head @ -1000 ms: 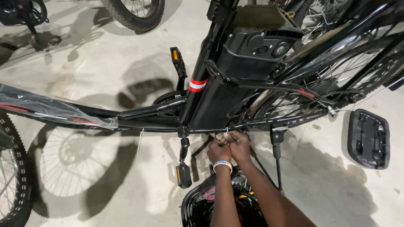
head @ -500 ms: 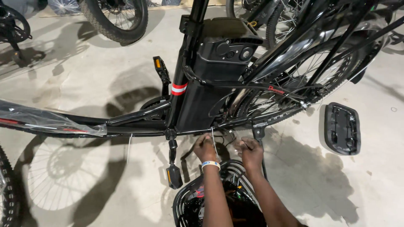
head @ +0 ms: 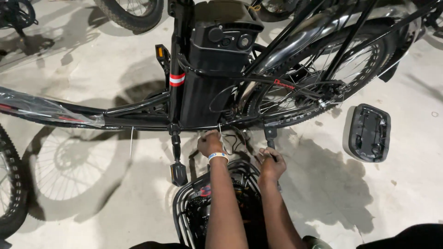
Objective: The person secures the battery pack to the bicycle frame using zip ties and a pair of pliers. They then route the wiring harness to the rear rack, connect the wires, and install the rear seat cover.
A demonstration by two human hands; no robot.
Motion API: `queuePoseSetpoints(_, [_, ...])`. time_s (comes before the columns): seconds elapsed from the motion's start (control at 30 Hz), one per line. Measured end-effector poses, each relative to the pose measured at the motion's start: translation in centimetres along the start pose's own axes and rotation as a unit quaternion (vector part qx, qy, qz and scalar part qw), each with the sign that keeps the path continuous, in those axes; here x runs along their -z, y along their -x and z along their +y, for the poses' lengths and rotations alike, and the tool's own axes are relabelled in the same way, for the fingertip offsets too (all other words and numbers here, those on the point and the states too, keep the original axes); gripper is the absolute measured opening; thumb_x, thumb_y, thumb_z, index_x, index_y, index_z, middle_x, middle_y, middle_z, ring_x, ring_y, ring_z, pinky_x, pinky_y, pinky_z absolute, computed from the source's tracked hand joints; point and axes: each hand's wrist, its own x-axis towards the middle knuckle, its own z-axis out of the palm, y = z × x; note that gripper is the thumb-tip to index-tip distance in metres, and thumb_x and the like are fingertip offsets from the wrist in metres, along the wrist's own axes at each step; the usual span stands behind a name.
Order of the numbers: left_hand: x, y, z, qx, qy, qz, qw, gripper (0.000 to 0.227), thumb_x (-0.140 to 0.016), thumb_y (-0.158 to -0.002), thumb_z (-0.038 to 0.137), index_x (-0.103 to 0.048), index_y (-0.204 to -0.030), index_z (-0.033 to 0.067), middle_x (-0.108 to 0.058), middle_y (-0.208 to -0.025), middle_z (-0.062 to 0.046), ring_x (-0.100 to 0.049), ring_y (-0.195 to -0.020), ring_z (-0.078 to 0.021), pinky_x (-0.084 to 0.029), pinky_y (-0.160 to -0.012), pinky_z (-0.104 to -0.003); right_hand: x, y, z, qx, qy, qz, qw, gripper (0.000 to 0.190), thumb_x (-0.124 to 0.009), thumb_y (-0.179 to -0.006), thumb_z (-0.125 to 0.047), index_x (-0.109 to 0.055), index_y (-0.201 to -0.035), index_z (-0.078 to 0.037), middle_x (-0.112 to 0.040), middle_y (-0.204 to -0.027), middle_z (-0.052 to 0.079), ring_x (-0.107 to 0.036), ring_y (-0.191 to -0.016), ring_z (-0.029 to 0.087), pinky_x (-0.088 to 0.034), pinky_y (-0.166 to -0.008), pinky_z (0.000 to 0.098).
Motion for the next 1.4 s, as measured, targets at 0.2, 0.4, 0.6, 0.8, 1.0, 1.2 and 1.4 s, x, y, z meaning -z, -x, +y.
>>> queuePoseSetpoints(0.2, [-1.7,4.4,-0.6,-0.162,-0.502,-0.043,0.848,0.026,-0.071,-0.067,-0.001,-0.064,-0.088,0.0126,-0.068,-0.076,-0.004,-0.07,-0.068,-0.0225,-0.043,-0.086,-0.058,0.4,-2.6,-1.3,-0.055,-0.046,-0.015,0.997,0.009,-0.053,-0.093,-0.006,-0.057,-0.099,-0.012,-0.069,-0.083,0.008,-0.068,-0.071,0.024,-0.051,-0.084,0.0515])
queuePoseSetpoints(0.4, [-3.2,2.7,4.7,-0.266,-0.563,-0.085,0.778,0.021,-0.065,-0.081,0.012,-0.06,-0.1,0.0159,-0.072,-0.095,-0.007,-0.071,-0.093,-0.0261,-0.046,-0.085,-0.053,-3.2,1.7,-5.2,-0.101,-0.093,-0.18,0.974,0.013,-0.049,-0.096,-0.002,-0.054,-0.086,-0.009,-0.066,-0.087,0.013,-0.064,-0.073,0.026,-0.05,-0.072,0.0493])
queuePoseSetpoints(0.6, [-2.5,10.8,7.5,-0.184,-0.747,-0.135,0.624,0.017,-0.064,-0.086,0.02,-0.061,-0.101,0.0124,-0.073,-0.085,-0.009,-0.071,-0.085,-0.0278,-0.046,-0.068,-0.035,-3.3,1.1,1.0,-0.186,0.118,-0.436,0.873,0.006,-0.058,-0.088,0.0,-0.064,-0.085,-0.001,-0.057,-0.064,0.017,-0.054,-0.05,0.023,-0.044,-0.037,0.0287])
queuePoseSetpoints(0.8, [2.5,7.4,10.2,-0.279,-0.835,-0.197,-0.431,0.022,-0.057,-0.088,0.013,-0.074,-0.098,0.0241,-0.074,-0.098,0.009,-0.068,-0.101,-0.0148,-0.056,-0.08,-0.031,-0.3,-1.9,6.2,0.001,0.487,-0.541,0.686,0.041,-0.063,-0.087,-0.026,-0.062,-0.119,0.0,-0.069,-0.096,0.023,-0.066,-0.08,0.039,-0.054,-0.056,0.0482])
queuePoseSetpoints(1.0, [6.1,6.5,12.4,-0.329,-0.929,-0.074,0.154,0.009,-0.067,-0.081,0.023,-0.074,-0.085,0.0191,-0.072,-0.079,-0.002,-0.071,-0.085,-0.0298,-0.057,-0.077,-0.042,0.1,5.8,3.9,0.156,0.625,-0.486,0.59,0.036,-0.064,-0.082,-0.017,-0.063,-0.116,-0.006,-0.066,-0.108,0.023,-0.063,-0.104,0.043,-0.055,-0.083,0.0548])
queuePoseSetpoints(1.2, [4.0,8.8,7.6,-0.341,-0.844,-0.055,0.41,0.016,-0.057,-0.075,0.018,-0.069,-0.063,0.0175,-0.061,-0.052,-0.003,-0.07,-0.066,-0.0301,-0.05,-0.057,-0.027,1.8,2.4,14.6,0.535,0.579,-0.277,0.55,0.01,-0.06,-0.08,-0.005,-0.069,-0.079,-0.01,-0.061,-0.071,0.008,-0.064,-0.09,0.033,-0.058,-0.06,0.0359])
queuePoseSetpoints(1.4, [3.8,1.9,4.4,-0.296,-0.74,0.037,0.603,0.015,-0.069,-0.074,0.047,-0.066,-0.086,0.0388,-0.07,-0.066,0.015,-0.071,-0.08,-0.0064,-0.051,-0.08,-0.026,1.1,1.1,16.2,0.386,0.673,-0.322,0.543,0.02,-0.05,-0.091,-0.005,-0.063,-0.095,-0.02,-0.063,-0.104,0.002,-0.068,-0.089,0.035,-0.063,-0.069,0.0421])
